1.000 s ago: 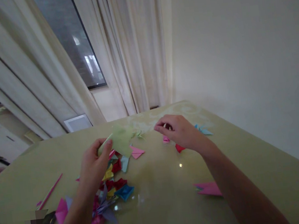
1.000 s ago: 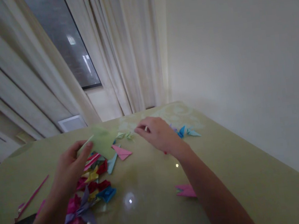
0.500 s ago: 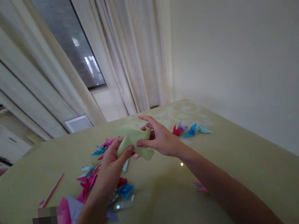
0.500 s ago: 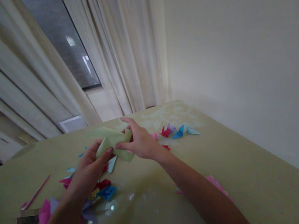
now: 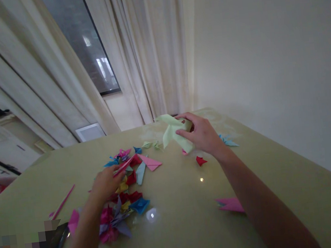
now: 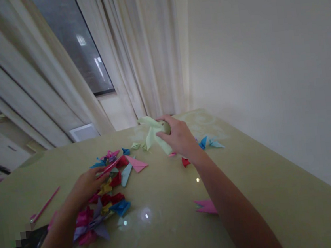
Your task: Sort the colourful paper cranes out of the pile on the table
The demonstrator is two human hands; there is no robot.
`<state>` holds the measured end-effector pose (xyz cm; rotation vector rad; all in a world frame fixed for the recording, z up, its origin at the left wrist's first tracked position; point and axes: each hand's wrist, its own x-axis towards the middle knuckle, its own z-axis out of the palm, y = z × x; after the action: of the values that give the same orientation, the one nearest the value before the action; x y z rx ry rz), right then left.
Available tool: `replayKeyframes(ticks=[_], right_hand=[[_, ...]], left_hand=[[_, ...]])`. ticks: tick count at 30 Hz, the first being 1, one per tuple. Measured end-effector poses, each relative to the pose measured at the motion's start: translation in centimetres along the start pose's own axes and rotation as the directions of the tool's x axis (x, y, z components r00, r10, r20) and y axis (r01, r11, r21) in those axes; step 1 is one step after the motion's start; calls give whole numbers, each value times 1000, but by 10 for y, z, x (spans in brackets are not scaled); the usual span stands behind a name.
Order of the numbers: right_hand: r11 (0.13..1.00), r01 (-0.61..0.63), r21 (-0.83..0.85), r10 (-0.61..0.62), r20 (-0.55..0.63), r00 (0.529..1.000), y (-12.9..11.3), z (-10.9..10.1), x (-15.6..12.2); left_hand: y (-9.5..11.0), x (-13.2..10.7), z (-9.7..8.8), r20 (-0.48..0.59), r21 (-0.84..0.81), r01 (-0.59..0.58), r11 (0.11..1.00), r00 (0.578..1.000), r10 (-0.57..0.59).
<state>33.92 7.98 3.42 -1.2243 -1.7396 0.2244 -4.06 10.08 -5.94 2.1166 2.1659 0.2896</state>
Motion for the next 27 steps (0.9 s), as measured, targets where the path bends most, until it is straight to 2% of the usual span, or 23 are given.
replayKeyframes(ticks=[4,10,15,18,22,25,27], right_hand=[[995,-2,-102,-4,-64,998,23,-11,4],[987,-49,-154,14,-218,976,51,-19,9],[992,-57,-113,21,-299,954,45,-21,8],[997,-81,-19,74,-255,964,37,-21,6],[993,-105,57,113,-153,982,28,-19,4],[994,-89,69,101,-187,977,22,-16,1],[981,-85,176,122,-210,970,21,-11,2]], left_hand=[[8,-5,12,13,68,8,998,1000,-9],[16,-12,-10,-66,131,105,986,993,-97],[26,-15,-24,-179,122,125,985,978,-102],[26,-14,-25,-217,63,97,993,973,-82],[23,-13,-28,-268,-120,3,993,963,-35],[26,-17,-36,-312,-213,-43,976,950,-26],[31,-23,-45,-337,-250,-51,967,941,-38]])
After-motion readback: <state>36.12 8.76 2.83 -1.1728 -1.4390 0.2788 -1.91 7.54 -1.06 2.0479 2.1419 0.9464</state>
